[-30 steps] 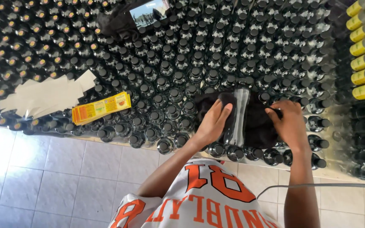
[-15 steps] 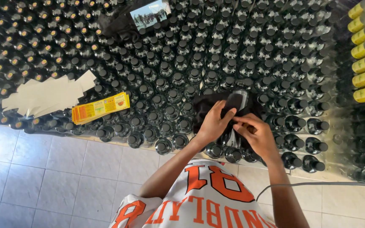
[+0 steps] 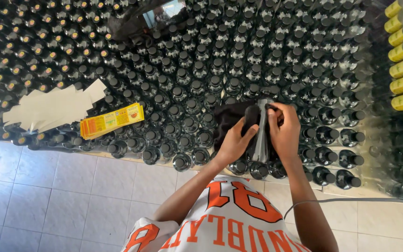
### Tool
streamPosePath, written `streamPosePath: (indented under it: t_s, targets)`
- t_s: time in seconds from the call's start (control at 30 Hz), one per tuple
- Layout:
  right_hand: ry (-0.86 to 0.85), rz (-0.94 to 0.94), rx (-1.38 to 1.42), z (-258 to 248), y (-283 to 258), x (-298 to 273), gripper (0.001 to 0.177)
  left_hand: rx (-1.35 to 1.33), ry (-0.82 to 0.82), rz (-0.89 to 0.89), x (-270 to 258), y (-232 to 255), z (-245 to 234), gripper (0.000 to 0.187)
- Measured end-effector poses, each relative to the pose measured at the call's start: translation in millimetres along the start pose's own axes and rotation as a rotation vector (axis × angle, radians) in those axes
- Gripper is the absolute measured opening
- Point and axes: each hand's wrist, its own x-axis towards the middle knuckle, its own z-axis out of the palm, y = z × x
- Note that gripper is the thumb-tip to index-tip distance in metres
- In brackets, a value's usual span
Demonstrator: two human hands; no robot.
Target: Peeling labels from a sheet and applying them to plastic bottles
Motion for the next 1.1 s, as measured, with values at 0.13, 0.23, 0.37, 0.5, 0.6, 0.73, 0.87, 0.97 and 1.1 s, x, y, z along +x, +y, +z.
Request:
streamPosePath:
  t_s: [0.13, 0.23, 0.37, 0.5, 0.6, 0.73, 0.87, 0.97, 1.1]
  targets:
    - [-0.039, 0.042, -0.001, -10, -16, -12, 0.02, 0.115, 0.01, 0.024, 3, -13, 0, 0.078]
    - [-0.096, 0.073, 0.011, -18, -22, -25, 0.023, 0.146, 0.03, 0.046, 18, -28, -1, 0.076]
    - [-0.117, 0.157, 0.046, -26, -4, -24, 0.026, 0.173, 0.159, 0.076, 50, -86, -1, 0.049]
    - [-0.016, 0.385, 0.098, -42, 41, -31, 0.055, 0.059, 0.287, 0.118, 24, -69, -30, 0.037]
    - [0.12, 0.363, 0.176, -62, 58, -38, 0.032, 0.148, 0.355, 0.119, 17, -70, -57, 0.041]
    - [0.06, 0.532, 0.202, -88, 26, -31, 0.053, 0.293, 0.245, -0.001, 4, -51, -77, 0.024]
    - [0.011, 0.639, 0.165, -97, 38, -45, 0.022, 0.329, 0.321, -0.098, -7, -49, -88, 0.048]
    - [0.022, 0.64, 0.165, -94, 62, -58, 0.015, 0.259, 0.401, -0.058, -12, -44, -99, 0.036]
    - [0.022, 0.608, 0.16, -97, 57, -56, 0.016, 0.191, 0.56, 0.055, -18, -56, -126, 0.032]
